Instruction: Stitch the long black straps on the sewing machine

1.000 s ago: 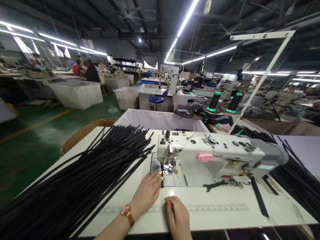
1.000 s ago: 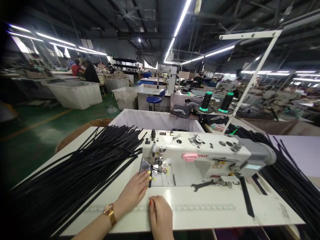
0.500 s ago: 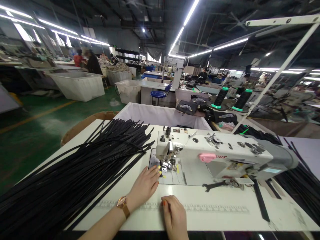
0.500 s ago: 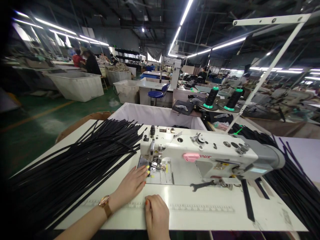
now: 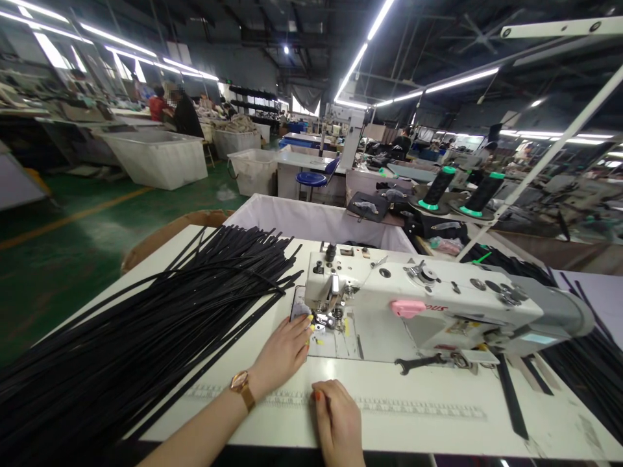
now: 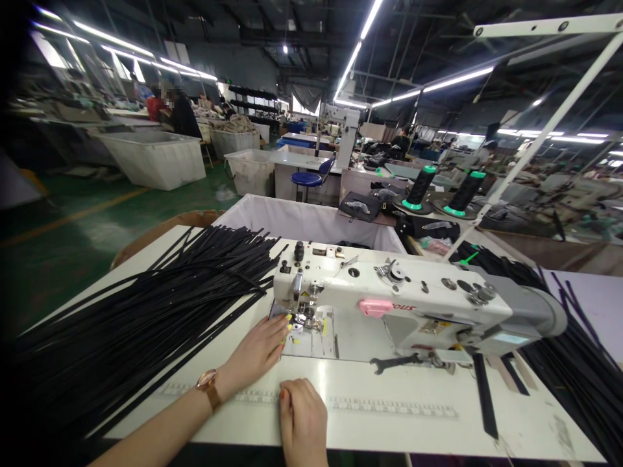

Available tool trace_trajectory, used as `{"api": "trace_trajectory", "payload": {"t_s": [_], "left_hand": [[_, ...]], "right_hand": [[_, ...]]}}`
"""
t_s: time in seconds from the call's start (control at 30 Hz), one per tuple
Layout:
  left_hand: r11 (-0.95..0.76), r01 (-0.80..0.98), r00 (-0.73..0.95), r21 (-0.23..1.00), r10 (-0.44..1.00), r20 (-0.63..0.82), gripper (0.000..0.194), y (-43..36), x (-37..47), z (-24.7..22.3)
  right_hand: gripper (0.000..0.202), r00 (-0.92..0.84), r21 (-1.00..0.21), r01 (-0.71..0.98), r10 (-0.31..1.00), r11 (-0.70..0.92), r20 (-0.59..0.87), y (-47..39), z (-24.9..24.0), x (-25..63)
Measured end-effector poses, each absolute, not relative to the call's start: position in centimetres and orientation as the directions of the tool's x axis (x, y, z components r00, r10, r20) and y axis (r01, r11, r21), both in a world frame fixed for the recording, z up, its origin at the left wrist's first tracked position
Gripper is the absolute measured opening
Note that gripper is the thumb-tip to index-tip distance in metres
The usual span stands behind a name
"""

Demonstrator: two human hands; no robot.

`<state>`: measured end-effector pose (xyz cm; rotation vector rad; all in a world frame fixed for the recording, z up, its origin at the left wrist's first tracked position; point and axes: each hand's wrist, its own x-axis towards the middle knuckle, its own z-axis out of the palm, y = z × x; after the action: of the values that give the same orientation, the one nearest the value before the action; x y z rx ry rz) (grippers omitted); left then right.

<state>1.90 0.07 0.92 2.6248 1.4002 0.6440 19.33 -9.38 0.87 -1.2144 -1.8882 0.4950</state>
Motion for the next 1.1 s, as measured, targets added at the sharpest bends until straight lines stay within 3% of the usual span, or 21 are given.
{"api": "trace_trajectory", "payload": {"t_s": [1.1], "left_hand": [[-0.604,0.767,0.535,0.216,0.788,0.305,0.038,0.3,1.8,0.4]], "right_hand": [[0.019,-0.187,-0.675,0.583,0.883,0.452,0.43,-9.1,0.3,19.2]]}}
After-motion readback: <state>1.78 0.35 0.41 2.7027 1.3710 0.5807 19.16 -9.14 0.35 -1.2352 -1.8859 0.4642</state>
